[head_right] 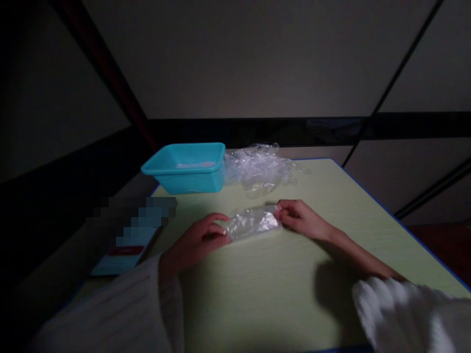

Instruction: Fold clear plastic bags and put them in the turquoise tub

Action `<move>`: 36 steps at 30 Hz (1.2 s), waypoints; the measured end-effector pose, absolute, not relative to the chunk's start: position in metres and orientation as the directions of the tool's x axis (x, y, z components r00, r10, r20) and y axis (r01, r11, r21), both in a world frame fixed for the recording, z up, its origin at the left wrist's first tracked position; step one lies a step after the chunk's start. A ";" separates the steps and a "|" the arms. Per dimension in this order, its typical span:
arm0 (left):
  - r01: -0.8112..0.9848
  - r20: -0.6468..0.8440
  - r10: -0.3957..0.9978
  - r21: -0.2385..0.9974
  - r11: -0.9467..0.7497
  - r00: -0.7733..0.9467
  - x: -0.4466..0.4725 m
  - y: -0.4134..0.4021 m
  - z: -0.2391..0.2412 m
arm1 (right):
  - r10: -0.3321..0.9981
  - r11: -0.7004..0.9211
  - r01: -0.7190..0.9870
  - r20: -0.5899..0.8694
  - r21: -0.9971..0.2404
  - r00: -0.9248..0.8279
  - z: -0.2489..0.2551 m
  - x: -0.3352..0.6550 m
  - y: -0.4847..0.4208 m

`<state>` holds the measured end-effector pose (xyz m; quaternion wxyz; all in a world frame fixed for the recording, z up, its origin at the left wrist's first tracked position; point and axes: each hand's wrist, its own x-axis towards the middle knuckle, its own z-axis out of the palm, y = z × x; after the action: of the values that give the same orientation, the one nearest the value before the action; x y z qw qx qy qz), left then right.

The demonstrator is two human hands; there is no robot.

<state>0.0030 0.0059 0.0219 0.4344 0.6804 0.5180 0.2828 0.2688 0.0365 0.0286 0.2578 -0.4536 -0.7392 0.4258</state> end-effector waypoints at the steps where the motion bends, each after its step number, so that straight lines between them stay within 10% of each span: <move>1: 0.441 -0.073 0.952 0.895 -0.070 0.298 0.002 0.007 0.021 | 0.905 0.181 0.435 -0.024 -0.882 -0.424 0.028 0.266 0.038; 11: 0.508 0.072 0.964 0.838 -0.197 0.257 0.000 0.017 0.011 | 0.947 0.111 0.451 -0.044 -0.885 -0.320 0.014 0.254 0.058; 22: 0.447 -0.124 0.930 0.893 -0.048 0.347 -0.001 0.009 0.017 | 0.861 0.137 0.453 -0.120 -0.881 -0.494 0.023 0.261 0.038; 27: 0.719 0.245 0.953 0.629 -0.296 0.178 0.012 0.020 0.013 | 0.845 0.159 0.430 -0.103 -0.889 -0.524 0.019 0.262 0.038; 36: 0.823 0.215 0.963 0.508 -0.254 0.164 0.031 0.023 0.001 | 0.855 0.153 0.427 -0.097 -0.891 -0.509 0.016 0.260 0.037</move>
<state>0.0311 0.0232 0.0007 0.1379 0.7503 0.5950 0.2529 0.2603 0.0366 0.0157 0.2242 -0.4420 -0.7253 0.4779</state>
